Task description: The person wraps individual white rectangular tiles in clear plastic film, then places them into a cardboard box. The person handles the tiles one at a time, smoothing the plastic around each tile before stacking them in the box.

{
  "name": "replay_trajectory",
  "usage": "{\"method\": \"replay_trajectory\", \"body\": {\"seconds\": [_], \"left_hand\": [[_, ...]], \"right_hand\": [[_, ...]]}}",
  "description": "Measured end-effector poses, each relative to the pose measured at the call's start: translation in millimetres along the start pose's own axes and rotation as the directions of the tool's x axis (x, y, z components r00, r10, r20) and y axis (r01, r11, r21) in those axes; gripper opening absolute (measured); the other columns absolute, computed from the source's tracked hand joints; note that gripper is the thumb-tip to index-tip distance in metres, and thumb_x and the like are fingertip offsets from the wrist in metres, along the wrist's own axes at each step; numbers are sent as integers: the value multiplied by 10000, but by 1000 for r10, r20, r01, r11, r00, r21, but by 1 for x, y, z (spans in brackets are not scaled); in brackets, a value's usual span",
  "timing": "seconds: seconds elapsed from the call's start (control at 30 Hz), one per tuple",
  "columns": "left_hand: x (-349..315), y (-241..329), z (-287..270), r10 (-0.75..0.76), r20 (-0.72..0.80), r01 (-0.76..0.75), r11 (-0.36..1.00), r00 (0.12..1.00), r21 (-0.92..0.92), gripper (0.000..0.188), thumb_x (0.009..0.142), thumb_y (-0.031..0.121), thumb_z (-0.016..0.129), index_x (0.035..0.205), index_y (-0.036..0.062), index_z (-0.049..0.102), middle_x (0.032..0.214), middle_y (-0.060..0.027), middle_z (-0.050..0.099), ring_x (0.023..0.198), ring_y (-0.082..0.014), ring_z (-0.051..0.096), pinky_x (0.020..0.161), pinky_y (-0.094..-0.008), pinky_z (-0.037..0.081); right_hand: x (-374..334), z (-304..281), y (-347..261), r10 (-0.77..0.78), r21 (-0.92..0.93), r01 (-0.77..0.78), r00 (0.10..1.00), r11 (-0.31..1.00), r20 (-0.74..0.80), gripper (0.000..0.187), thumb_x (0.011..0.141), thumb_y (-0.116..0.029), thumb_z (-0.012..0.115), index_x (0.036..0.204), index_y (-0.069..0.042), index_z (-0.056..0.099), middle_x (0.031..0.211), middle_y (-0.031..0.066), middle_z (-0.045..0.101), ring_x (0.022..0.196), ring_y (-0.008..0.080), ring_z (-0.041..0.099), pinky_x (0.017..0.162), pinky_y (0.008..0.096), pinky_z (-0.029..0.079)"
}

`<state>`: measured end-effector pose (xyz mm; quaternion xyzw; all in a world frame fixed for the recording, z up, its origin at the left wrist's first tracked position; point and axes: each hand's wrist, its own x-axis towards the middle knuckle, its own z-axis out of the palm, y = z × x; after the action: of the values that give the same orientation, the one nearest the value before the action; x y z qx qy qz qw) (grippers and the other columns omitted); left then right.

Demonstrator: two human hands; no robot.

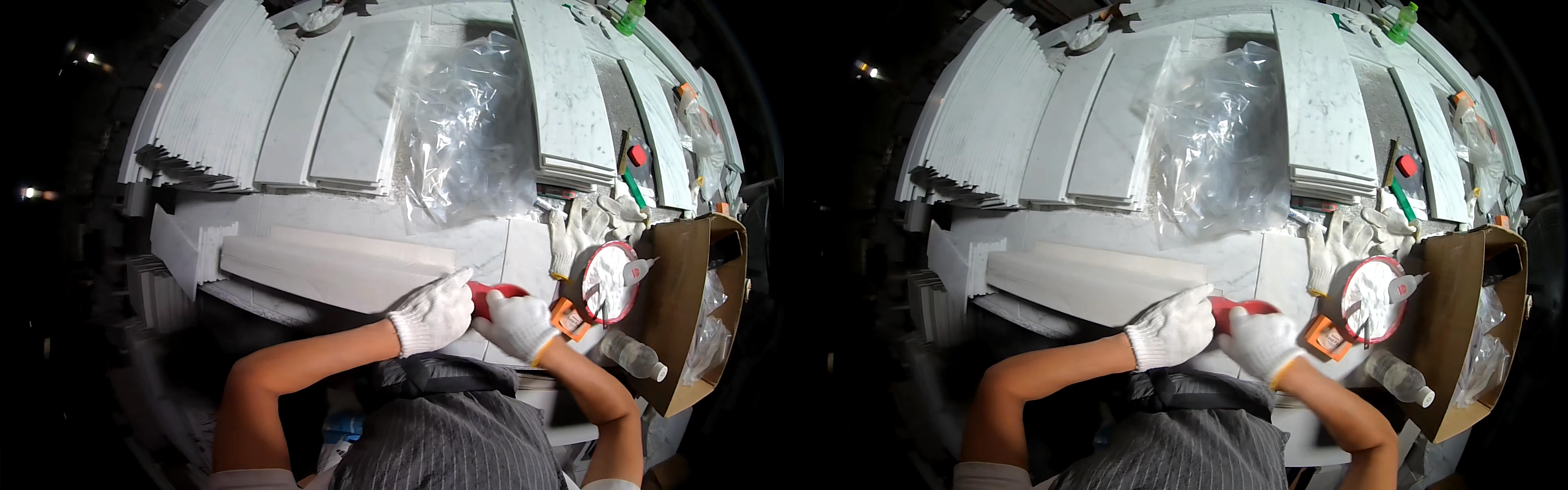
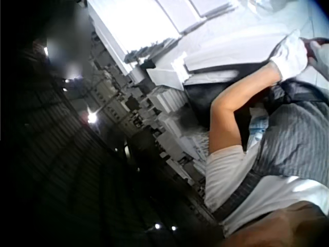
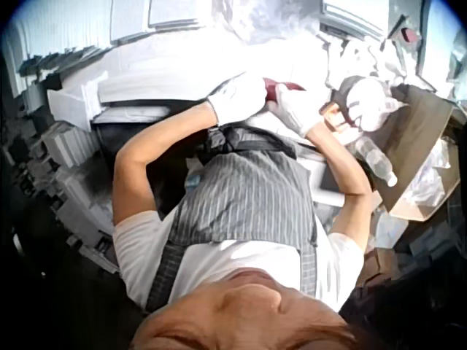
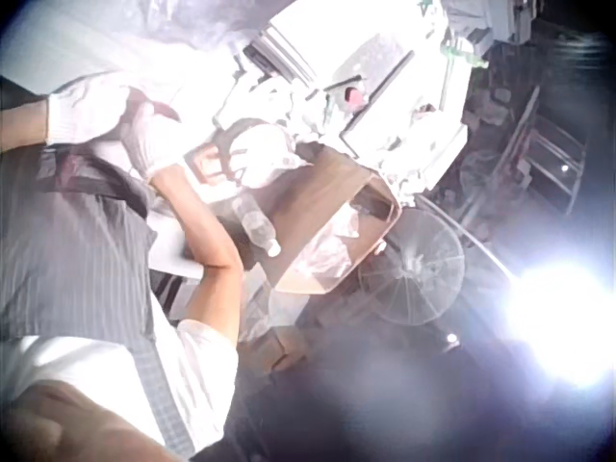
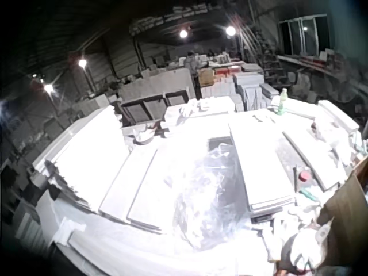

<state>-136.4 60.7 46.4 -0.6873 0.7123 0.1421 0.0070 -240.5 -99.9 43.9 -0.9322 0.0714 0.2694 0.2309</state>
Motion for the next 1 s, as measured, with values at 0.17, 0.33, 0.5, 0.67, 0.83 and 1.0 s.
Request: {"method": "replay_trajectory", "body": {"seconds": [0.17,0.33,0.5,0.67,0.83,1.0], "left_hand": [[4,3,6,-23,-88,30,997,996,76,114,752,150,606,691,96,685,712,-53,617,792,-213,595,963,-413,418],[-12,1,-11,-1,-389,18,999,921,39,516,859,552,609,1120,116,695,1115,-105,664,1170,-274,548,1171,-466,277],[-126,-70,17,-342,-534,367,928,773,-63,505,899,531,590,1217,146,657,1328,-122,589,1092,-342,625,1032,-540,450],[-302,-148,29,-713,-456,832,539,532,127,523,986,392,480,1421,103,500,1423,-176,488,1318,-361,433,1123,-504,297],[-383,-191,54,-933,-313,815,318,177,-485,590,1014,421,476,1494,91,388,1484,-159,442,1347,-360,409,1149,-458,251],[-388,-210,36,-828,390,63,-400,403,-914,749,1030,596,326,1542,50,300,1588,-122,326,1458,-252,300,1188,-372,233]], "right_hand": [[2,34,19,-110,-318,39,972,947,-206,242,833,-278,660,823,-47,586,604,98,641,540,282,658,586,432,482],[-15,75,49,-39,-153,-66,801,986,-598,285,766,-207,733,914,-40,557,895,179,662,859,361,616,796,462,468],[-36,63,16,52,50,-22,675,998,-736,517,827,-163,697,1270,39,524,1211,221,610,1135,400,563,1018,472,415],[9,41,-78,203,741,399,792,541,-575,587,979,-252,589,1434,58,384,1384,239,518,1277,305,507,1096,383,365],[52,68,-92,220,887,442,860,132,-461,650,998,-279,538,1522,-1,273,1534,182,368,1419,267,354,1149,379,290],[56,76,-92,323,905,421,849,62,-417,646,1027,-420,469,1536,-60,298,1559,141,357,1420,239,364,1140,341,288]]}}
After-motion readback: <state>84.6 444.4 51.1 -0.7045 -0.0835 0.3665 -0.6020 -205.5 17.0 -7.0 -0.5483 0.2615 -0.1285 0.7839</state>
